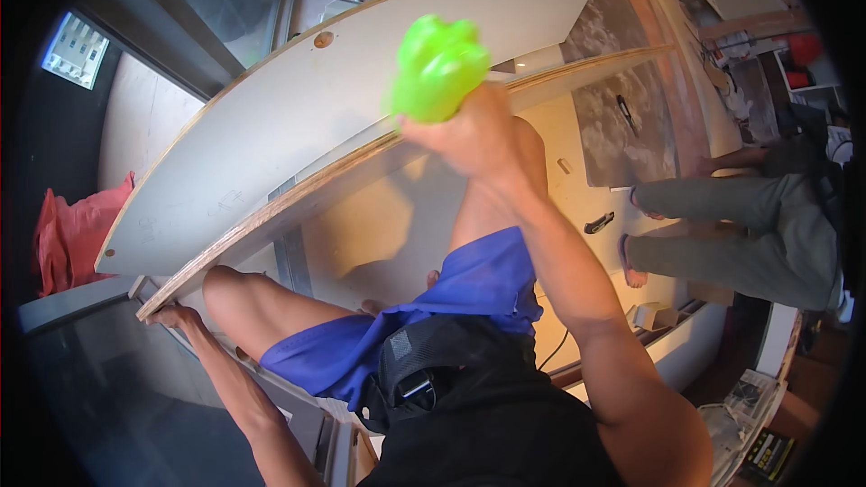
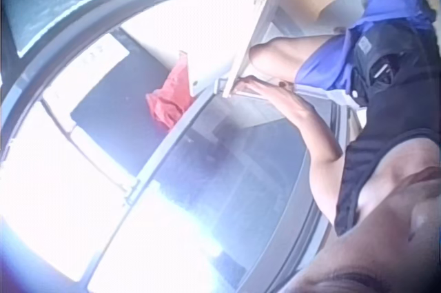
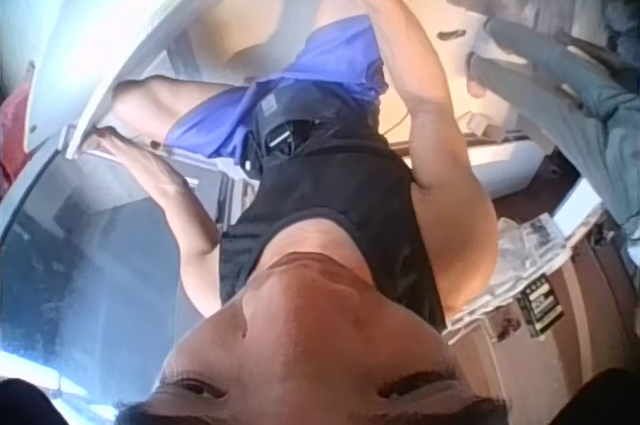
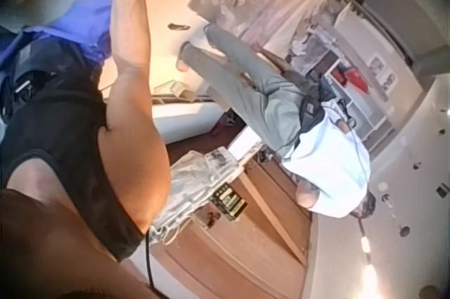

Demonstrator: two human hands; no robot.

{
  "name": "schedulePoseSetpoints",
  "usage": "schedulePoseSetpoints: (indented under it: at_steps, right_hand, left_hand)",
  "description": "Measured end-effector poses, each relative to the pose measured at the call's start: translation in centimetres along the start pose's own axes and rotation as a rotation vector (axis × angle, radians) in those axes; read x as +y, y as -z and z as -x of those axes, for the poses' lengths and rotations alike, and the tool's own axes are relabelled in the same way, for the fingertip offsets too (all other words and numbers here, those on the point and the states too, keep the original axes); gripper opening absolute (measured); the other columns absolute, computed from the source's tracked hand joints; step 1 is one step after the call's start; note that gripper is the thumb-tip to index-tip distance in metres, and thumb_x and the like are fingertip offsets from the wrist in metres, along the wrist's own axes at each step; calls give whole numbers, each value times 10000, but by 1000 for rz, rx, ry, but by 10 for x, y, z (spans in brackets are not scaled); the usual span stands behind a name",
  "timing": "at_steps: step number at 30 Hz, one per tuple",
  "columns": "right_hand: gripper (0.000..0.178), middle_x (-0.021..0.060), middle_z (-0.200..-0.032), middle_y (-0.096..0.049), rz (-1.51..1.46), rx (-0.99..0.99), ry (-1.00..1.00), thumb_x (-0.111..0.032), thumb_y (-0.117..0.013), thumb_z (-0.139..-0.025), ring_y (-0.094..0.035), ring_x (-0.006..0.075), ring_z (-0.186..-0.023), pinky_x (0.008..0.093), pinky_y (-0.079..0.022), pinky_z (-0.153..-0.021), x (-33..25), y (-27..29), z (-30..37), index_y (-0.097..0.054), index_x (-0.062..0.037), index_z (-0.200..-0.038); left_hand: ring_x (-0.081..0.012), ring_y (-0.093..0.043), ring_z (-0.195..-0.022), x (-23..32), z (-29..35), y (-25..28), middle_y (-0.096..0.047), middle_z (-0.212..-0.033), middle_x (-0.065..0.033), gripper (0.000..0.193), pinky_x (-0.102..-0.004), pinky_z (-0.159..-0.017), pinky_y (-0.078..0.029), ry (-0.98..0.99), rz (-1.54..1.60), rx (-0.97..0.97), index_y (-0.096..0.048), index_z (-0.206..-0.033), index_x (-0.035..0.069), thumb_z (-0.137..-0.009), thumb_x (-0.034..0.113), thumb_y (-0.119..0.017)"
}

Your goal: The person sits on the floor and applies glue from a green bottle along the edge of a white wooden furniture panel. They hold the panel steady with one hand while squeezing the bottle with the other, moving along the edge to cover the seam.

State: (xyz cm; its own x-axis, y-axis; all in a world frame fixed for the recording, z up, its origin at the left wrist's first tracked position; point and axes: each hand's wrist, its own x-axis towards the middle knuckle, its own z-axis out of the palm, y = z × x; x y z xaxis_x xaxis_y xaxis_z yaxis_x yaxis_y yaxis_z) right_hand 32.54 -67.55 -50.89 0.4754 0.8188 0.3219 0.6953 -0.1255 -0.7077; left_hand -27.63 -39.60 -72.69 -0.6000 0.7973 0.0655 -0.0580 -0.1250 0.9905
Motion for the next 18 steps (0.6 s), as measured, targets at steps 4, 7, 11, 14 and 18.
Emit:
schedulePoseSetpoints:
  at_steps: [4, 7, 11, 14, 18]
  right_hand:
    - [255, 156, -848, -760, -25, 31, -144, -259, -798, -779, -740, 371, -796, 455, -588, -736, 11, 30, -8, -749, -93, -967]
    - [287, 160, -885, -765, -118, -8, -67, -246, -813, -752, -740, 385, -831, 469, -591, -751, -9, -12, 7, -745, -91, -984]
    - [299, 179, -863, -741, -135, 42, 118, -241, -813, -744, -729, 393, -824, 487, -585, -751, -42, -62, 15, -738, -82, -985]
    - [319, 206, -887, -737, -71, 27, 1, -252, -804, -738, -726, 425, -862, 516, -587, -780, -22, -30, 8, -728, -71, -989]
    - [340, 202, -886, -750, 127, 135, -162, -302, -781, -756, -734, 412, -855, 500, -584, -772, 40, 44, -2, -735, -68, -998]
  left_hand:
    - [-385, -459, -1480, -4, -2, -2, -489, -1604, -177, 908, -579, -1229, -381, -14, 3, 15, -434, -1606, 78, -1064, 722, -92]
    - [-384, -464, -1475, -8, 1, -10, -495, -1599, -175, 911, -581, -1220, -387, -14, -3, -4, -445, -1600, 82, -1059, 727, -95]
    - [-383, -471, -1468, -6, 2, -3, -504, -1592, -171, 915, -583, -1208, -395, 9, -21, 0, -458, -1592, 87, -1053, 734, -100]
    - [-382, -476, -1463, -6, 3, -4, -511, -1586, -168, 918, -585, -1200, -401, 24, -24, 1, -469, -1586, 90, -1048, 738, -104]
    - [-381, -482, -1456, -7, 3, -9, -520, -1579, -165, 922, -587, -1188, -409, 26, -26, 0, -483, -1577, 95, -1041, 745, -108]
